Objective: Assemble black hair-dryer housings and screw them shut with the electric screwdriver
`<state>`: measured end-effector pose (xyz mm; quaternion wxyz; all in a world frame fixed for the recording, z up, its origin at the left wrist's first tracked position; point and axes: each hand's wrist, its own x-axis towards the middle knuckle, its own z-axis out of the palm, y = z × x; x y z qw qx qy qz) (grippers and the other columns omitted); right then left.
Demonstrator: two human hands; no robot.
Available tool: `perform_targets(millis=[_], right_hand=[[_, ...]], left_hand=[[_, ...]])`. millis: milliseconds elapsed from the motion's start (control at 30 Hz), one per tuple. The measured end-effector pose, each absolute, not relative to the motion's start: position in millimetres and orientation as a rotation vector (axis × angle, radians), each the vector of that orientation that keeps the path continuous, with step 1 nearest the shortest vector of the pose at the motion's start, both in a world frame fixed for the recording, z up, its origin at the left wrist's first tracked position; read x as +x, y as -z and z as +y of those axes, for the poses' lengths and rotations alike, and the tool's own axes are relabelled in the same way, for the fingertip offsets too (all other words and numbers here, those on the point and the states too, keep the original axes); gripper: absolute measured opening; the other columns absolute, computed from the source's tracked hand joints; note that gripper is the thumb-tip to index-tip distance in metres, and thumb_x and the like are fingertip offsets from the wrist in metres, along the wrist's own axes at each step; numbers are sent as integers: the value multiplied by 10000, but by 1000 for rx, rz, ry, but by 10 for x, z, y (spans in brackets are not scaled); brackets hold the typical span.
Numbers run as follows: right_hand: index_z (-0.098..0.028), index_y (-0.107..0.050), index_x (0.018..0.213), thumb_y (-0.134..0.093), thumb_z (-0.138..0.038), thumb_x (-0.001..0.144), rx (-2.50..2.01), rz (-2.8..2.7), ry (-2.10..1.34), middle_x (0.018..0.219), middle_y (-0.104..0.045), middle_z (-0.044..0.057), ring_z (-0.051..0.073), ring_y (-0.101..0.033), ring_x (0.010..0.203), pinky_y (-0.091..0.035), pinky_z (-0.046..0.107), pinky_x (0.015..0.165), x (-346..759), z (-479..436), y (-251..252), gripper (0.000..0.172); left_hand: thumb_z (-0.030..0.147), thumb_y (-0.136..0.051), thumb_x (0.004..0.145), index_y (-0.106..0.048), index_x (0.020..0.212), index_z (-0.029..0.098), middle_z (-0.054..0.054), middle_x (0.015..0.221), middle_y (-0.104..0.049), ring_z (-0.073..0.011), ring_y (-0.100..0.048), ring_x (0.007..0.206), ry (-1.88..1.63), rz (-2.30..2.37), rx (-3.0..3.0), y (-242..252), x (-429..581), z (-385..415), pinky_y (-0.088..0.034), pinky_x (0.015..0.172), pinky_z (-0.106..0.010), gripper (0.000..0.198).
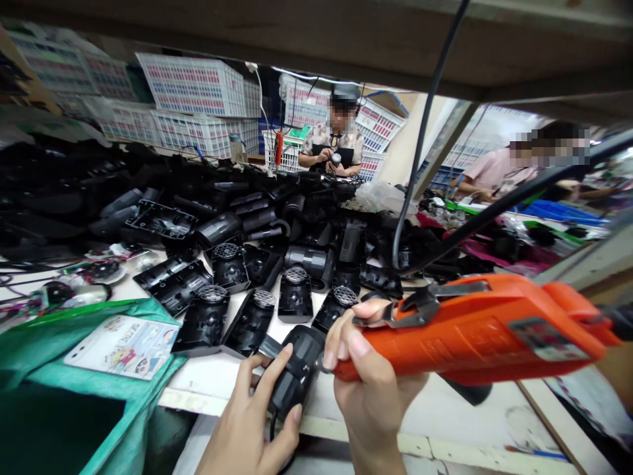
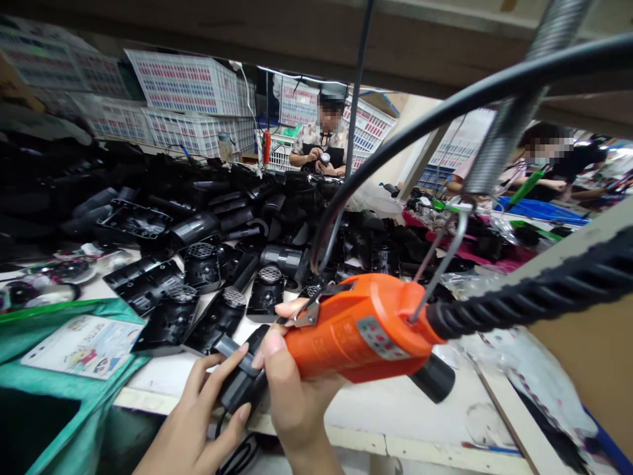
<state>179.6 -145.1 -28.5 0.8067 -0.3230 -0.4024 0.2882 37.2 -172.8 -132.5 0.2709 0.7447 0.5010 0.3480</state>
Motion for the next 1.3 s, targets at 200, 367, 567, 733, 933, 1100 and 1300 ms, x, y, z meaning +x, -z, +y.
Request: perform_targets(millis=[200, 367, 567, 733, 933, 1100, 1300], right_hand=[[-234, -622, 994, -638, -143, 870, -738, -840, -586, 630, -544, -80, 113, -562, 454, -437, 236, 458, 1766, -1457, 275, 154], [-237, -631, 996, -632, -140, 874, -736, -855, -577, 639, -541, -77, 111, -563, 455, -437, 236, 458, 1765, -1448, 282, 156], [-229, -631, 986, -648, -150, 873, -750, -837, -580, 631, -545, -76, 107, -556, 454, -430, 233, 457, 1750, -1441, 299, 139], [-232, -630, 1015, -629, -136, 893, -748, -907, -549, 647, -535, -75, 115, -570, 453, -454, 245, 453, 1758, -1435, 343, 154], [-235, -632, 1022, -612, -120, 898, -731, -928, -563, 653, -523, -77, 110, -569, 459, -452, 233, 451, 1762, -1429, 349, 171], [-227, -630, 995, -633, -136, 871, -775, -876, -558, 628, -524, -79, 115, -567, 442, -451, 239, 442, 1740, -1428, 313, 154], [-246, -626, 957, -651, -165, 862, -781, -928, -611, 617, -509, -83, 107, -525, 422, -407, 231, 410, 1753, -1359, 332, 128]], left_hand=[[354, -532, 996, -470, 1534, 378, -81, 1296, -470, -218, -694, 989, -887, 1338, 1983, 1345, 357, -1714, -612, 876, -378, 542], [341, -565, 983, -488, 1536, 376, -85, 1275, -510, -233, -702, 1031, -818, 1327, 2031, 1311, 304, -1670, -626, 874, -361, 559], [338, -567, 985, -471, 1547, 366, -94, 1279, -498, -237, -694, 1039, -804, 1329, 2041, 1312, 299, -1682, -630, 880, -381, 571], [318, -552, 988, -467, 1543, 374, -92, 1291, -480, -236, -693, 1045, -830, 1342, 2041, 1312, 318, -1690, -626, 897, -391, 565], [328, -558, 989, -452, 1555, 362, -99, 1300, -478, -243, -693, 1084, -803, 1326, 2076, 1285, 298, -1670, -625, 910, -386, 577], [316, -565, 986, -451, 1557, 354, -103, 1292, -488, -241, -697, 1063, -802, 1323, 2088, 1288, 304, -1669, -632, 884, -384, 583], [312, -581, 970, -450, 1556, 364, -93, 1294, -504, -249, -698, 1094, -814, 1323, 2122, 1295, 305, -1650, -626, 913, -378, 603]])
